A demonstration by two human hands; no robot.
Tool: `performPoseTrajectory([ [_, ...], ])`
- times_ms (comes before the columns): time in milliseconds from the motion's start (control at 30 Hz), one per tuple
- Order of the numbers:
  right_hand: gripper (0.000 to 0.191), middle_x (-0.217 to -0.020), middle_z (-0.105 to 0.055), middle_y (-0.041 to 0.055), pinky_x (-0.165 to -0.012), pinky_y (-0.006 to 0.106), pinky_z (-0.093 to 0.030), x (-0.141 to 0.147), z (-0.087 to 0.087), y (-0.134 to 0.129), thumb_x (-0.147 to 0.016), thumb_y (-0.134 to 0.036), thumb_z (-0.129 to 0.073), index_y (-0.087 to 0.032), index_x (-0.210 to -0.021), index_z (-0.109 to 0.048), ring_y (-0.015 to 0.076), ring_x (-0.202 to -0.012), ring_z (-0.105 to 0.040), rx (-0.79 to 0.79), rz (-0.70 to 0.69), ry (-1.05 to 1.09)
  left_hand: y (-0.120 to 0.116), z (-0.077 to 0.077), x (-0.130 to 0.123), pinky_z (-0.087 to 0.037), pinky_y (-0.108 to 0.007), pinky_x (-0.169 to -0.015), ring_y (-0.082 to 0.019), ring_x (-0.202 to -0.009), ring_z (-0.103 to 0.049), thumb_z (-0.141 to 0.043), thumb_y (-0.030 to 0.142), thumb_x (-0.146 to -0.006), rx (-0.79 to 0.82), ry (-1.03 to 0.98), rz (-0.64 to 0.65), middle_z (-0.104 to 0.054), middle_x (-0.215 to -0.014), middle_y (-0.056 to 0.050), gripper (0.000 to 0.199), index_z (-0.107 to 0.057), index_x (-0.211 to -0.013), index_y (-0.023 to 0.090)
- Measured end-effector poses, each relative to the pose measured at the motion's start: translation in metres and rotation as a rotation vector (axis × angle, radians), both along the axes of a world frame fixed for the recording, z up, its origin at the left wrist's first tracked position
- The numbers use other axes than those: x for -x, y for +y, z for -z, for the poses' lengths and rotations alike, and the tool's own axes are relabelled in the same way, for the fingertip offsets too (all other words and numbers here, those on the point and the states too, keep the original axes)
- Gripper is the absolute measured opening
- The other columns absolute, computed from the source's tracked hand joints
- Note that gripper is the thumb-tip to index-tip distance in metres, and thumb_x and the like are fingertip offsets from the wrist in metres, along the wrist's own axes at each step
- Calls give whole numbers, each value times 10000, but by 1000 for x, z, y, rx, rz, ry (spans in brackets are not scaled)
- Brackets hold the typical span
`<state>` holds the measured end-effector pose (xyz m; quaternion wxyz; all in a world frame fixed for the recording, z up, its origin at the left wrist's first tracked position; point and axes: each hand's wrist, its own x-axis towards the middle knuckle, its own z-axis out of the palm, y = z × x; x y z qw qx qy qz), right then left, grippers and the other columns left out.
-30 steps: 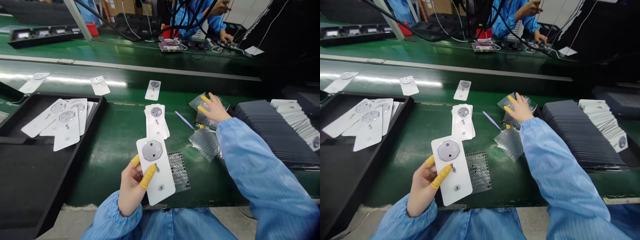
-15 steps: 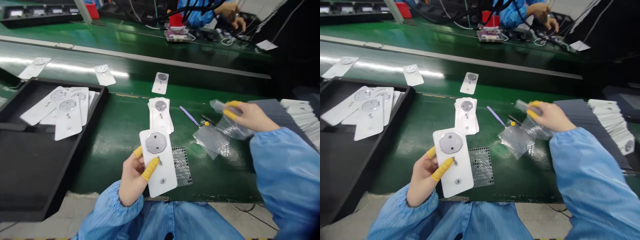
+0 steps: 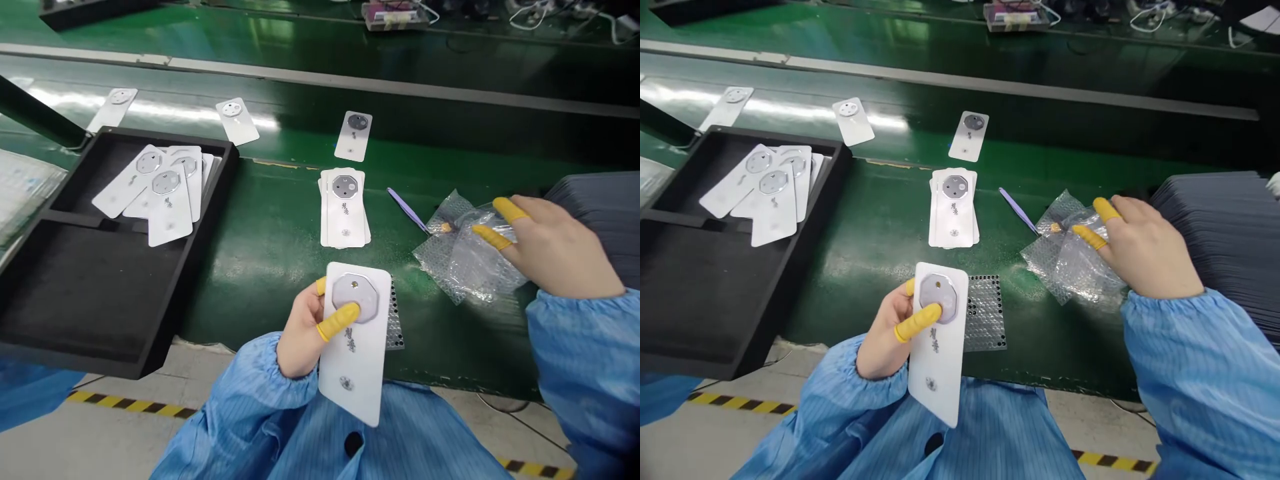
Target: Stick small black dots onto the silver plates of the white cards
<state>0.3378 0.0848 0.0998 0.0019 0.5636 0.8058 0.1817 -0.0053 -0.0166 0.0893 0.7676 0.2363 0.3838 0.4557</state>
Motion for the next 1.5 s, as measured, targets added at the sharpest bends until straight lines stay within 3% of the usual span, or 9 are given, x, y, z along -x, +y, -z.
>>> performPoseTrajectory([
  [133, 479, -1221, -597, 203, -928, 392, -516, 17, -5, -15, -909, -306, -520, -29, -1299, -500, 308, -1148, -567, -187, 46, 54, 0, 8, 23, -589, -234, -614, -174, -701, -714, -791, 174, -690, -111, 269, -314, -747, -881, -36, 485, -595, -1132, 211],
  [233, 479, -1202, -625, 160, -965, 366, -514, 56, 6, -45, -852, -276, -621, -102, -1287, -525, 256, -1127, -595, -300, -121, 277, -1, 18, 50, -590, -247, -612, -189, -724, -721, -794, 157, -690, -183, 499, -509, -750, -891, -13, 784, -419, -1358, 319],
  [300, 437, -1218, -617, 154, -976, 398, -518, 92, 22, -73, -837, -310, -644, -129, -1226, -563, 251, -1141, -590, -35, -280, 511, -1, 26, 65, -577, -232, -657, -203, -819, -715, -789, 196, -703, -170, 635, -537, -746, -947, -38, 622, -550, -1272, 270],
  [400, 344, -1321, -542, 171, -964, 503, -518, 135, 51, -109, -875, -283, -588, -133, -1184, -577, 308, -1271, -475, 301, -485, 615, -2, 35, 73, -550, -231, -733, -230, -937, -685, -770, 290, -726, -65, 722, -412, -738, -1002, -78, 261, -733, -952, 164],
  [533, 396, -1287, -579, 143, -966, 493, -526, 137, 70, -118, -869, -45, -506, -156, -1248, -533, 263, -1248, -508, 333, -544, 870, 0, 34, 60, -532, -342, -822, -302, -1000, -657, -761, 421, -705, 26, 716, -158, -722, -1042, -137, 438, -719, -1000, 99],
  [867, 420, -1241, -628, 26, -1093, 356, -425, 91, 4, -105, -968, -181, -368, -236, -1380, -429, 162, -1140, -599, 480, -519, 817, 19, 19, 31, -517, -382, -802, -312, -911, -675, -642, 629, -718, -71, 607, 378, -737, -965, -154, 615, -737, -950, 68],
  [1067, 463, -1380, -505, 92, -1097, 513, -382, 86, 4, -84, -937, -202, -445, -210, -1397, -398, 255, -1276, -479, 503, -674, 620, 11, 21, 21, -530, -238, -643, -157, -687, -669, -812, 428, -632, 35, 328, 250, -752, -802, -67, 330, -763, -786, 140],
  [1200, 429, -1196, -600, 125, -971, 481, -491, 112, 7, -77, -819, -136, -643, -186, -1231, -537, 258, -1140, -554, 358, -547, 868, 3, 23, 14, -544, -252, -637, -182, -727, -674, -807, 418, -643, 22, 415, 105, -750, -861, -94, 339, -759, -810, 127],
  [1500, 254, -1047, -593, 156, -746, 355, -561, 166, 44, -87, -859, -42, -496, -111, -1098, -547, 209, -949, -578, 337, -624, 944, -10, 37, 9, -546, -299, -704, -217, -819, -671, -561, 197, -864, -578, 839, 174, -705, -899, -125, 215, -719, -986, 118],
])
